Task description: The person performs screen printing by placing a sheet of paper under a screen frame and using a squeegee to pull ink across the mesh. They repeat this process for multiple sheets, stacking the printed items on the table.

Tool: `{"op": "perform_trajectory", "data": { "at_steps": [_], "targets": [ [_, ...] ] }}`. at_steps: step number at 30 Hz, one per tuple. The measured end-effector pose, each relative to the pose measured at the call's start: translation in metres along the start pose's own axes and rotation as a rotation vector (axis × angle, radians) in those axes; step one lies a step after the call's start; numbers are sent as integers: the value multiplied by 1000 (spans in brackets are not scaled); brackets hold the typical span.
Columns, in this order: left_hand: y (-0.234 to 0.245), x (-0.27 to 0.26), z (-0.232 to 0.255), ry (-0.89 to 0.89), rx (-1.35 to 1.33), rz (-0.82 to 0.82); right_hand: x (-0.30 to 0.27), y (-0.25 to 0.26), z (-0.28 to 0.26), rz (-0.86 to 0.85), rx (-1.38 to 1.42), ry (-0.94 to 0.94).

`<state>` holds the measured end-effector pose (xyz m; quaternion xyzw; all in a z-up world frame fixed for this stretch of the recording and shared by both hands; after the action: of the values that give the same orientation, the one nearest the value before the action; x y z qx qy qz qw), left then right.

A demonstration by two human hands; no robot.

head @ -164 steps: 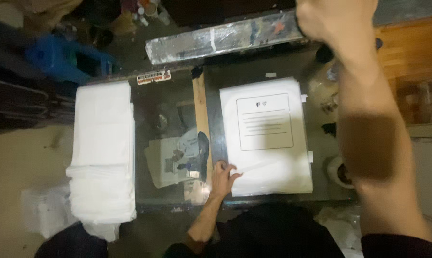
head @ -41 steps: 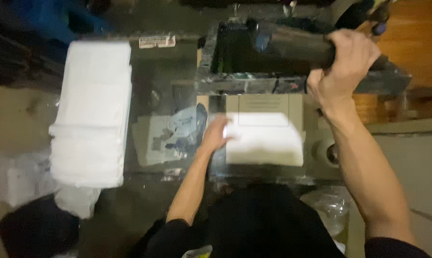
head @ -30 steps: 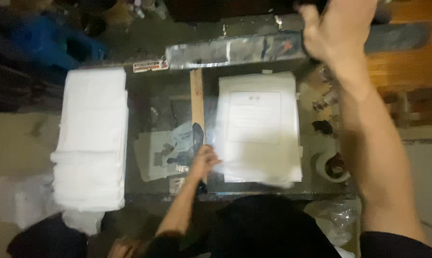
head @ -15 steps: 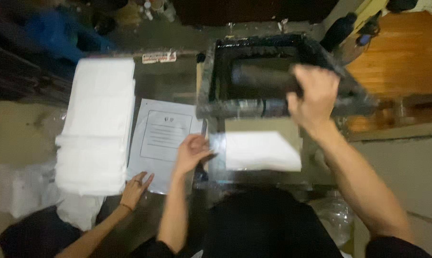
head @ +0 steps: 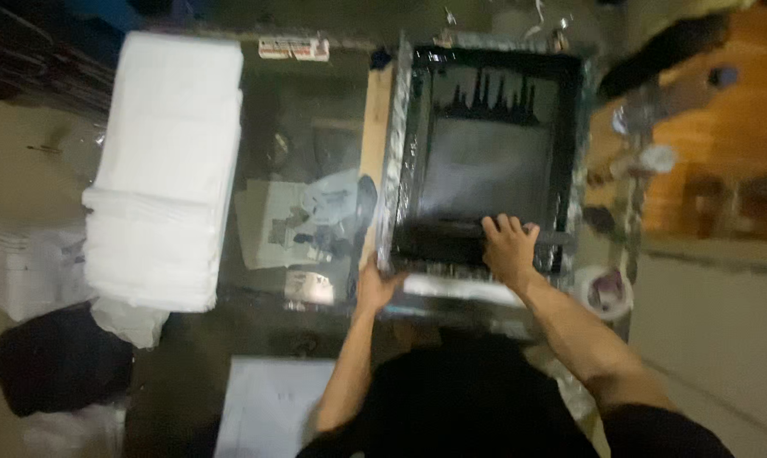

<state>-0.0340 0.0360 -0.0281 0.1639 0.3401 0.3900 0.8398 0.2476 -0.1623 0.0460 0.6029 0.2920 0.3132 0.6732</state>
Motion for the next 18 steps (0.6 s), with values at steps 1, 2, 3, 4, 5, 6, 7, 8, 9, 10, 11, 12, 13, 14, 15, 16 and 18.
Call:
{"op": "perform_trajectory", "data": {
  "at_steps": [1,2,3,4,5,6,7,8,9,10,11,12,13,14,15,16,18],
  "targets": [
    [0,-3,3,-4,41,-4,21,18,2,48,-89,4],
    [8,-6,12,-4,39,10,64,11,16,58,-85,13],
    [10,-8,17,63,15,-11,110,12,32,190,-114,13],
    [12,-13,22,129,-10,-32,154,15,47,322,-142,11],
    [8,-9,28,118,-14,-16,190,19,57,341,-138,15],
    [3,-7,32,123,-48,-6,223,20,69,278,-81,-27],
    [3,-12,30,132,-72,-4,246,20,75,205,-19,-73],
    [11,-11,28,126,-67,6,248,20,73,214,-11,-74],
    [11,-13,28,111,-81,5,246,15,76,109,-9,-50],
    [12,-17,28,95,-94,5,241,11,79,5,-8,-27],
    [16,-17,31,87,-97,6,214,27,68,14,-10,-30],
    [21,-17,33,79,-105,29,184,35,56,-116,0,5],
    [27,-20,33,71,-107,43,147,41,42,-251,11,31],
    [39,-28,63,61,-105,36,113,64,35,-248,11,20],
    [53,-39,92,39,-90,77,75,86,27,-262,42,21],
    [65,-51,121,16,-75,118,38,107,19,-275,73,22],
    [66,-38,144,-10,-81,171,13,178,30,-143,-2,-27]
  ]
}}
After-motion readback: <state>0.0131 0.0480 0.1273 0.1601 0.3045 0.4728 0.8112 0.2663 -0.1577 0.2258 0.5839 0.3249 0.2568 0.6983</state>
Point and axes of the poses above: each hand's wrist, its own x-axis towards the middle knuckle, its own y-axis out of the back of the hand, z = x × y, the point moved 6 cm from there along x, towards the middle knuckle, and after that the axes turned 15 degrees about z, right-handed, at the moved point
